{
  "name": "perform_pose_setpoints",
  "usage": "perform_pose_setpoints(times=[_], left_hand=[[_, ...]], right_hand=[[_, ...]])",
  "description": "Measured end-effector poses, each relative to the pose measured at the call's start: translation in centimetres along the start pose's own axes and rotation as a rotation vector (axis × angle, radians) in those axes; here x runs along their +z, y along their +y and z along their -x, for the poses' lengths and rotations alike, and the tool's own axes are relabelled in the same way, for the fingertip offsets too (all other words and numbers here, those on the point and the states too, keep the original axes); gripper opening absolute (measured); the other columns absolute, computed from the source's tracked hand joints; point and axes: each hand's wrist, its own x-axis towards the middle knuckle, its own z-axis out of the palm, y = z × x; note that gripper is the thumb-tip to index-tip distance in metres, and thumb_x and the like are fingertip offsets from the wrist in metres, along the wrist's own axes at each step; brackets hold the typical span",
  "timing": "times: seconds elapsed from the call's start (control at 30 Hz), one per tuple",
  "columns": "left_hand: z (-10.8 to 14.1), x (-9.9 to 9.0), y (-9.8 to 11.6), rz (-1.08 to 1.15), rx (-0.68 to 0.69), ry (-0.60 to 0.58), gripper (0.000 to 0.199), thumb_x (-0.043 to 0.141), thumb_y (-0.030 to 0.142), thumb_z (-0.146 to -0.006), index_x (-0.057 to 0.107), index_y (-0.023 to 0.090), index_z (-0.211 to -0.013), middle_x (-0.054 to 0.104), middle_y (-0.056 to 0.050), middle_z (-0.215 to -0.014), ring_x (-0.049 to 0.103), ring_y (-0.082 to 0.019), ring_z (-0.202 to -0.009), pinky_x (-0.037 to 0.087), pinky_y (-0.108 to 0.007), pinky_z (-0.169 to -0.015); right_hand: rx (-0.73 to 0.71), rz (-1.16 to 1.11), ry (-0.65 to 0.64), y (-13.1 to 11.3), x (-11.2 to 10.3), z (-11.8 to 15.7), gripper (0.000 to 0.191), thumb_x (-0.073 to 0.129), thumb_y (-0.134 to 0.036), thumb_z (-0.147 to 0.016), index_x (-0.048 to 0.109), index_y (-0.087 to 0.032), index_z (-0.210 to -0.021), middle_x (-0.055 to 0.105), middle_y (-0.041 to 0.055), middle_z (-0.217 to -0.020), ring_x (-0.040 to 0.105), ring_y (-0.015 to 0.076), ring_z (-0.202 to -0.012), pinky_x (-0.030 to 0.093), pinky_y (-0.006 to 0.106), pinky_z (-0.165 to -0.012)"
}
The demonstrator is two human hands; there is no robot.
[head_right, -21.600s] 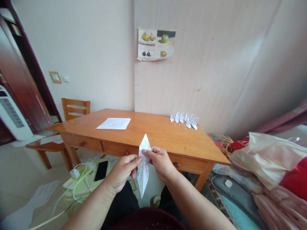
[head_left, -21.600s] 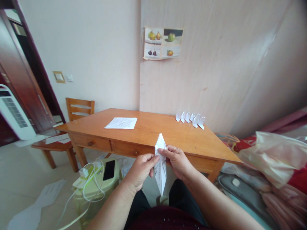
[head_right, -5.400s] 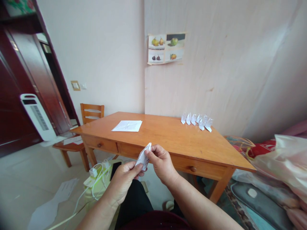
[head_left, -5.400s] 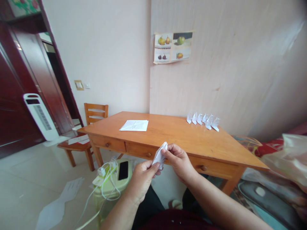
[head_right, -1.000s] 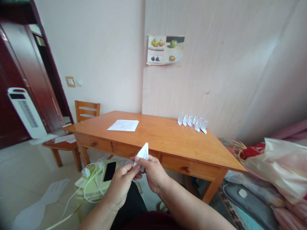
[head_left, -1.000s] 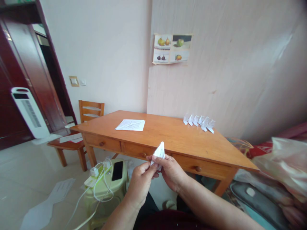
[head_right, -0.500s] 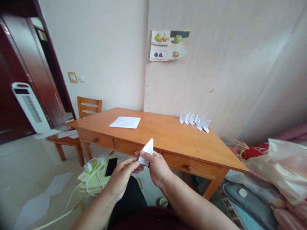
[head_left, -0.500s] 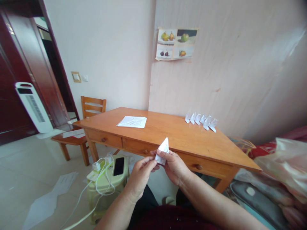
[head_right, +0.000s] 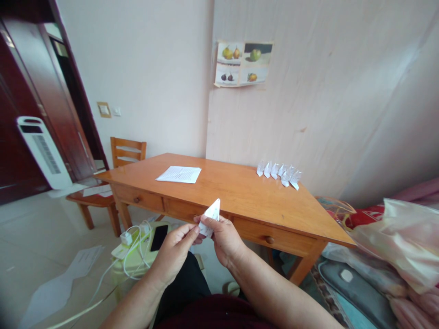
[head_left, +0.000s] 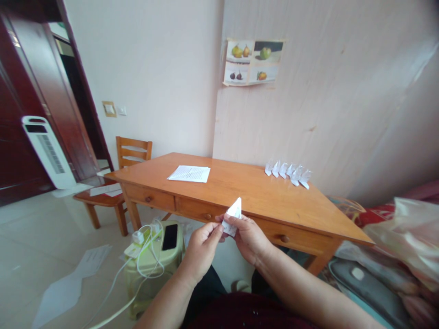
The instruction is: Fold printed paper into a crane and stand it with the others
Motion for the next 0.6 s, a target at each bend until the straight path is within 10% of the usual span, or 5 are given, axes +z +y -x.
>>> perform_pose_setpoints(times=[0.6], left_hand=[[0.1, 0.6, -1.0, 0.070, -0.033, -0.050, 0.027, 0.067, 0.038, -0.087, 0.074, 0.013, -0.094, 0.072, -0.009, -0.085, 0.064, -0.022, -0.082, 0.048, -0.032, -0.077]], right_hand=[[-0.004, 0.045, -0.018, 0.2, 0.5, 0.5, 0.028, 0.078, -0.039, -0.077, 0.073, -0.014, -0.086, 0.065, 0.0039, -0.073, 0.047, 0.0126, -0.058, 0.032, 0.028, -0.054]])
